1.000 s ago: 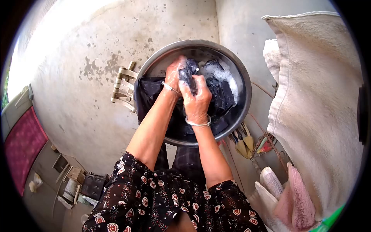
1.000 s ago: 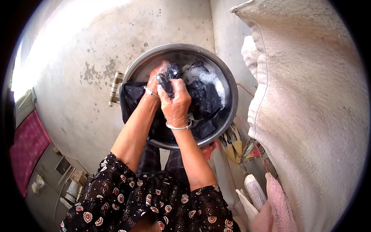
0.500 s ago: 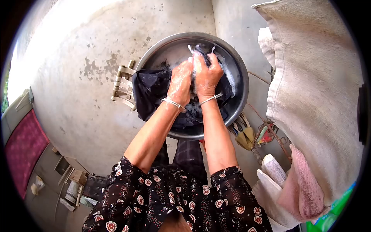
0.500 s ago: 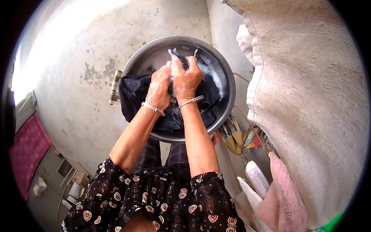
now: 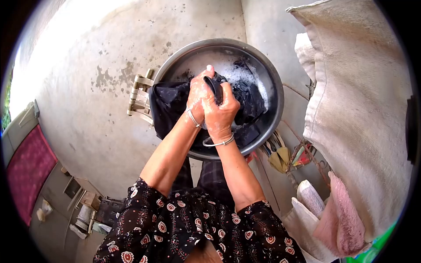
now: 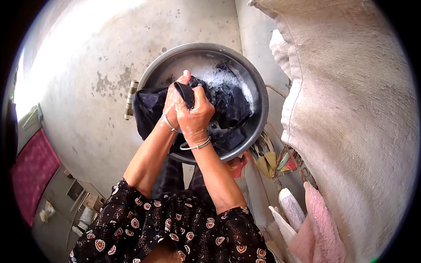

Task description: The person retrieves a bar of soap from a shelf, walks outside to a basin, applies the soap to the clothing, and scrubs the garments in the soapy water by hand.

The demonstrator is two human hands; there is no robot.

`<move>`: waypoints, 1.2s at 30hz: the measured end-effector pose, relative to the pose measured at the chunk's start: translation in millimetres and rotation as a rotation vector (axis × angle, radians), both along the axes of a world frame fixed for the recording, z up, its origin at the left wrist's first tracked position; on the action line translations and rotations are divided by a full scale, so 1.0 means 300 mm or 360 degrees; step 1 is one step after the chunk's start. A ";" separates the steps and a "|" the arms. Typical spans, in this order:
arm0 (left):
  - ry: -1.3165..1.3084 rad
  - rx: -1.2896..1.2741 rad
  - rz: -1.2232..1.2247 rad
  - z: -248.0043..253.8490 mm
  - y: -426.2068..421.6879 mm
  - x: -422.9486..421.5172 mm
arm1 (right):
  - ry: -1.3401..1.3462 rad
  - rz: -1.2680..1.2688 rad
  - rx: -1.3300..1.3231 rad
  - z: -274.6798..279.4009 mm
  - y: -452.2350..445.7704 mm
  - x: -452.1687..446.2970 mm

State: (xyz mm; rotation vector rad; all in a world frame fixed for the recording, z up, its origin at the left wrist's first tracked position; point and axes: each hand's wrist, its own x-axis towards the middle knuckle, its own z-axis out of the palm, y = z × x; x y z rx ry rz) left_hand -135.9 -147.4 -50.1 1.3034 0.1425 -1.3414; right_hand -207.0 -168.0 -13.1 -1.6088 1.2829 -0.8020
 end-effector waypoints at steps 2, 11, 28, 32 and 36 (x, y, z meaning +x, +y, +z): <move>-0.0415 -0.0134 0.0021 0.059 0.006 -0.048 | 0.0068 -0.0018 0.0147 -0.058 -0.085 -0.020; -0.1656 0.0604 -0.0612 -0.085 -0.040 -0.009 | 0.0974 0.0085 -0.0165 -0.234 -0.130 -0.018; -0.0655 0.0105 -0.0156 -0.067 -0.017 -0.064 | 0.0222 -0.0176 0.0088 -0.137 -0.123 0.019; -0.0675 -0.0111 -0.0266 0.034 -0.026 -0.024 | 0.0052 -0.0136 0.0128 -0.056 -0.062 0.007; -0.0852 -0.0048 -0.0109 0.035 -0.017 -0.017 | 0.0060 -0.0006 0.0167 -0.028 -0.019 0.003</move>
